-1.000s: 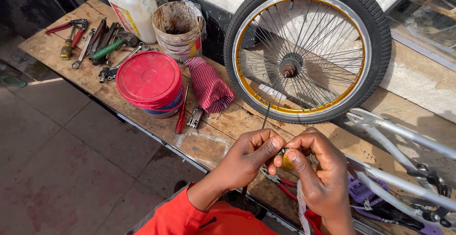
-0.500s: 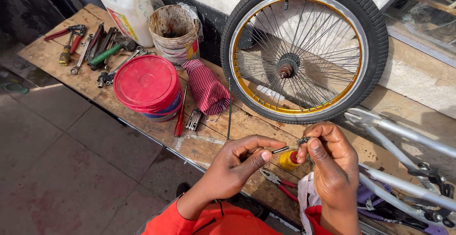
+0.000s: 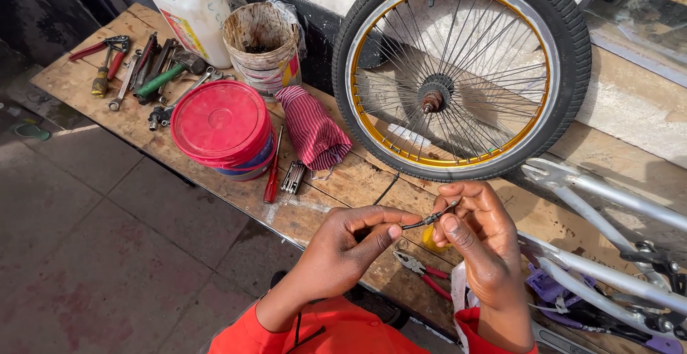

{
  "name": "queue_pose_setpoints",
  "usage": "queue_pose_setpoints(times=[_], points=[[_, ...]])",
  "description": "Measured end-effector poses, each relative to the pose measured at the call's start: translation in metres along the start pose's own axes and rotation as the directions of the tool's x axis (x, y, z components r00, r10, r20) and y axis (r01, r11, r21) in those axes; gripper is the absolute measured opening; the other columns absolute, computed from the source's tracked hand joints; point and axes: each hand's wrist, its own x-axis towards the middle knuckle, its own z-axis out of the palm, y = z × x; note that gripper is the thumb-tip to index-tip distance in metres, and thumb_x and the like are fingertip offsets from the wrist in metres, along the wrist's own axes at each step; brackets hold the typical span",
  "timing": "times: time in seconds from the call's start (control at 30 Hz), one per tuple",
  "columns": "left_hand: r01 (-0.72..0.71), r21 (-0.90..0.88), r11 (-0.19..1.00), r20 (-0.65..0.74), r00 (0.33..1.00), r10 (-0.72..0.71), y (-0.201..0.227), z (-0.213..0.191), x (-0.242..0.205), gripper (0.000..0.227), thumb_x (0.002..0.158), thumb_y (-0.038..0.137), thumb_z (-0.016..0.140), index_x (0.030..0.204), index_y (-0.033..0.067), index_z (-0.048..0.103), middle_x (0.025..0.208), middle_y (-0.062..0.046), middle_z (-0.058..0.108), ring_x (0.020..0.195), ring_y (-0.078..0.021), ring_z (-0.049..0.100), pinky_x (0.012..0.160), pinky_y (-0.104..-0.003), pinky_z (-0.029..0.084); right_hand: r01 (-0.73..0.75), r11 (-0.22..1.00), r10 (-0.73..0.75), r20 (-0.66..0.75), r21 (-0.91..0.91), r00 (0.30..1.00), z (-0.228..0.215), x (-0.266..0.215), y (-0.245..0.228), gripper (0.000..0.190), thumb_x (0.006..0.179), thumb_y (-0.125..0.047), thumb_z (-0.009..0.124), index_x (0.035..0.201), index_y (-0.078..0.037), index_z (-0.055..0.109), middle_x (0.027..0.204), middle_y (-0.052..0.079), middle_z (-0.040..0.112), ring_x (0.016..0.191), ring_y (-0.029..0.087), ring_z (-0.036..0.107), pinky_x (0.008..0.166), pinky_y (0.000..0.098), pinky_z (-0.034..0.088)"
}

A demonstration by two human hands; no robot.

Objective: Lubricating a bicycle brake cable by applying oil to the inner wire and sliding it through the housing.

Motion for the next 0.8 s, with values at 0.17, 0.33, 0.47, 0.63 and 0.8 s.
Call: queue_pose_setpoints(times=[0.17, 0.33, 0.47, 0.63, 0.8], points=[[-0.018, 0.092, 0.996, 0.04, 0.999, 0.014, 0.001, -0.001, 0.0, 0.027, 0.098, 0.029, 0.055, 0.112, 0.0172, 0.075, 0.056, 0.008, 0.038, 0.048, -0.0065, 0.022, 0.045, -0.026, 0.017, -0.101, 0.957, 0.131, 0.094, -0.272, 0.987, -0.001, -0.004, -0.003, 0.027, 0.084, -0.02, 0.069, 0.107, -0.005, 0.066, 0.087, 0.003, 0.064, 0.064, 0.011, 0.053, 0.059, 0.0249, 0.042], [-0.01, 0.109, 0.994, 0.055, 0.998, 0.004, 0.008, -0.002, -0.003, 0.027, 0.098, 0.025, 0.055, 0.113, 0.0159, 0.075, 0.063, 0.007, 0.045, 0.051, -0.0069, 0.025, 0.047, -0.026, 0.02, -0.009, 0.998, 0.009, 0.0, -0.056, 1.0, -0.013, -0.006, 0.02, 0.014, 0.086, -0.008, 0.067, 0.096, 0.002, 0.063, 0.084, 0.009, 0.06, 0.057, 0.014, 0.054, 0.055, 0.0243, 0.045], [0.011, 0.098, 0.995, 0.07, 0.997, -0.018, 0.006, -0.002, -0.004, 0.028, 0.098, 0.029, 0.054, 0.112, 0.0162, 0.074, 0.058, 0.009, 0.031, 0.052, -0.006, 0.024, 0.048, -0.025, 0.02, 0.041, 0.994, -0.045, -0.041, -0.101, 0.998, -0.008, -0.01, 0.012, 0.013, 0.089, -0.009, 0.064, 0.096, 0.001, 0.063, 0.08, 0.007, 0.058, 0.059, 0.013, 0.054, 0.057, 0.0229, 0.045], [0.07, -0.012, 0.997, 0.086, 0.994, -0.069, 0.002, -0.002, -0.002, 0.021, 0.096, 0.026, 0.058, 0.106, 0.0109, 0.069, 0.062, 0.007, 0.042, 0.055, -0.0049, 0.034, 0.05, -0.024, 0.027, 0.096, 0.977, -0.107, -0.046, -0.19, 0.993, 0.001, -0.013, -0.006, 0.012, 0.088, -0.008, 0.064, 0.095, 0.001, 0.064, 0.083, 0.007, 0.058, 0.062, 0.012, 0.054, 0.056, 0.0224, 0.046], [-0.16, 0.068, 0.985, 0.076, 0.985, 0.155, 0.019, -0.001, 0.008, 0.027, 0.095, 0.034, 0.057, 0.105, 0.0094, 0.064, 0.087, 0.003, 0.065, 0.069, -0.0092, 0.054, 0.063, -0.025, 0.046, 0.282, 0.87, -0.253, 0.126, -0.405, 0.959, 0.014, 0.0, -0.043, 0.009, 0.089, -0.009, 0.063, 0.095, -0.003, 0.066, 0.085, 0.006, 0.062, 0.078, 0.016, 0.059, 0.071, 0.0252, 0.045]])
